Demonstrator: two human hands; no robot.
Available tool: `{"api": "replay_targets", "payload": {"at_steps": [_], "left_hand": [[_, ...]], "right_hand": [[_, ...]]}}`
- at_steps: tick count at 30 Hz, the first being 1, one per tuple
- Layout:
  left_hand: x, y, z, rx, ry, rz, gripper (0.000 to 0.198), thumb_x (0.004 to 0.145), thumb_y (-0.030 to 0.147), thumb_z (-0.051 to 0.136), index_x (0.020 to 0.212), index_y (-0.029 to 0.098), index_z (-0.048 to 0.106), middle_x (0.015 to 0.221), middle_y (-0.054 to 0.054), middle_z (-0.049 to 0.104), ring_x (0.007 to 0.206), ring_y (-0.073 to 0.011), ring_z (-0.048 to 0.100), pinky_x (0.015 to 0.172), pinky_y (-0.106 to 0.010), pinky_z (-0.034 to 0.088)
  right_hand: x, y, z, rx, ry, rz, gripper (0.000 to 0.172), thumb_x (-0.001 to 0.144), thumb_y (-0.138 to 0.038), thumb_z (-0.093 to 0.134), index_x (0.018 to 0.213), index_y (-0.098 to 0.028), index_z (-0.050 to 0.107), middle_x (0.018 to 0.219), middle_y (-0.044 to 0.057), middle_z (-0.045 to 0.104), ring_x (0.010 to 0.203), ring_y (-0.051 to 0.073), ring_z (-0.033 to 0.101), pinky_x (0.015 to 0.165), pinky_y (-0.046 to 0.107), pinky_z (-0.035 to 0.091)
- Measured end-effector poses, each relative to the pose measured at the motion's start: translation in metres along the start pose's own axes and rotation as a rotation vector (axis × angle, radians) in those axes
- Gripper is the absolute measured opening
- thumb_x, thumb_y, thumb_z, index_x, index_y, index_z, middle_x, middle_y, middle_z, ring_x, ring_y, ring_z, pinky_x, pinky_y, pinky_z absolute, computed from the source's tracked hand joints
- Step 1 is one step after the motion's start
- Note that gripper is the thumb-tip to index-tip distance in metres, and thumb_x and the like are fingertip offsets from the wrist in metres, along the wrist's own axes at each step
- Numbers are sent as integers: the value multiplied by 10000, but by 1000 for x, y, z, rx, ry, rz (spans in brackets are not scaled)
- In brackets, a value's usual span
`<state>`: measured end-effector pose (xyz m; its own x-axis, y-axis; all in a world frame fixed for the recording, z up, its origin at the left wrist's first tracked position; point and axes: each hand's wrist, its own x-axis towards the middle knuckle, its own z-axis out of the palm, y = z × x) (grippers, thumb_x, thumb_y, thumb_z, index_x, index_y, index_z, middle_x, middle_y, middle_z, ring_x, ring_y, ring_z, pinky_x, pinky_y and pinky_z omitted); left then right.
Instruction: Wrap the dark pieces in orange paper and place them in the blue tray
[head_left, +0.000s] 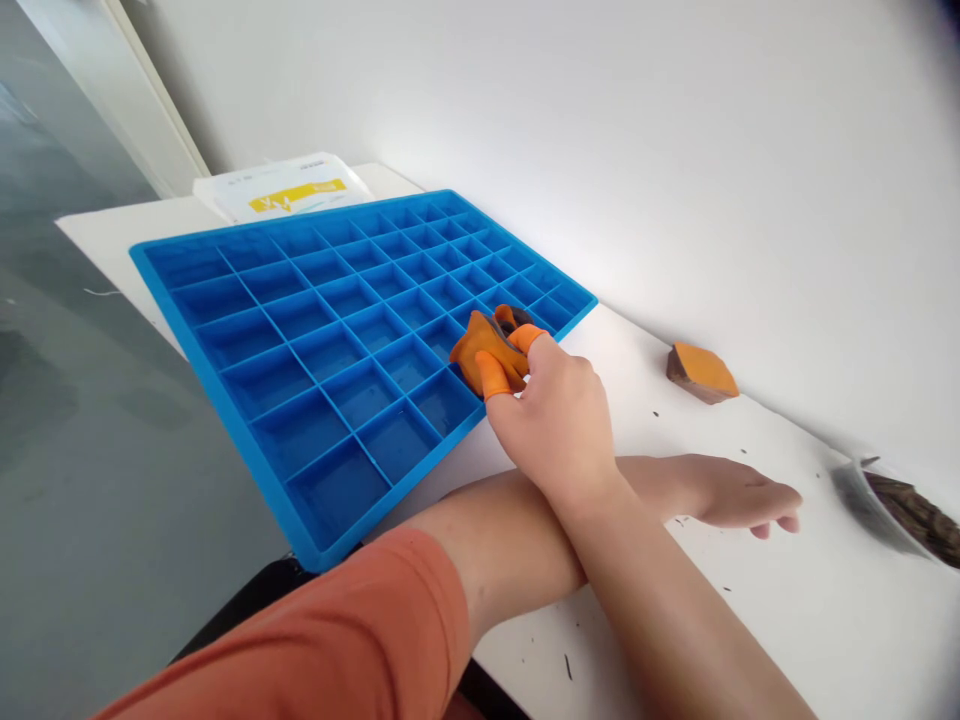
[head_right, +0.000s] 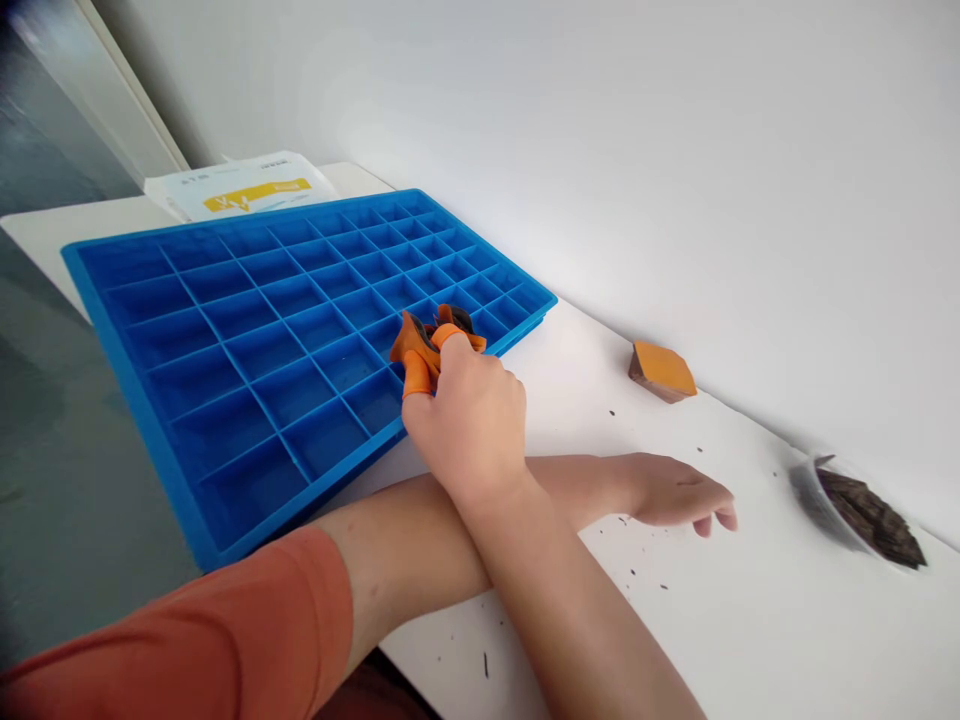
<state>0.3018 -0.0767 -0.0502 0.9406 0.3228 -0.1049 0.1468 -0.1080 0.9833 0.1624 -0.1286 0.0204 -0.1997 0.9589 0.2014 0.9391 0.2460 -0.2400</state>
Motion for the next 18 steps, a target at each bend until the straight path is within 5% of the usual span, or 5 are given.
{"api": "replay_targets", "payload": {"at_steps": [8, 18], "left_hand": [[-5, 6, 1, 48, -12, -18, 385, 891, 470, 327, 1130, 280, 561, 1300, 3, 666, 1307, -240, 561, 1135, -459, 433], [-7, 9, 2, 71, 28, -5, 322, 922, 468, 330, 1013, 276, 571, 1287, -14, 700, 1255, -242, 609, 1102, -426, 457]], "right_hand": [[-5, -1, 0, 155, -23, 2, 149, 917, -362, 574, 955, -219, 590, 737, 50, 715, 635, 221, 647, 583, 322, 406], [-9, -3, -4, -75, -58, -53, 130, 951, -334, 496, 920, -227, 563, 734, 45, 696, 519, 181, 548, 523, 309, 268]]}}
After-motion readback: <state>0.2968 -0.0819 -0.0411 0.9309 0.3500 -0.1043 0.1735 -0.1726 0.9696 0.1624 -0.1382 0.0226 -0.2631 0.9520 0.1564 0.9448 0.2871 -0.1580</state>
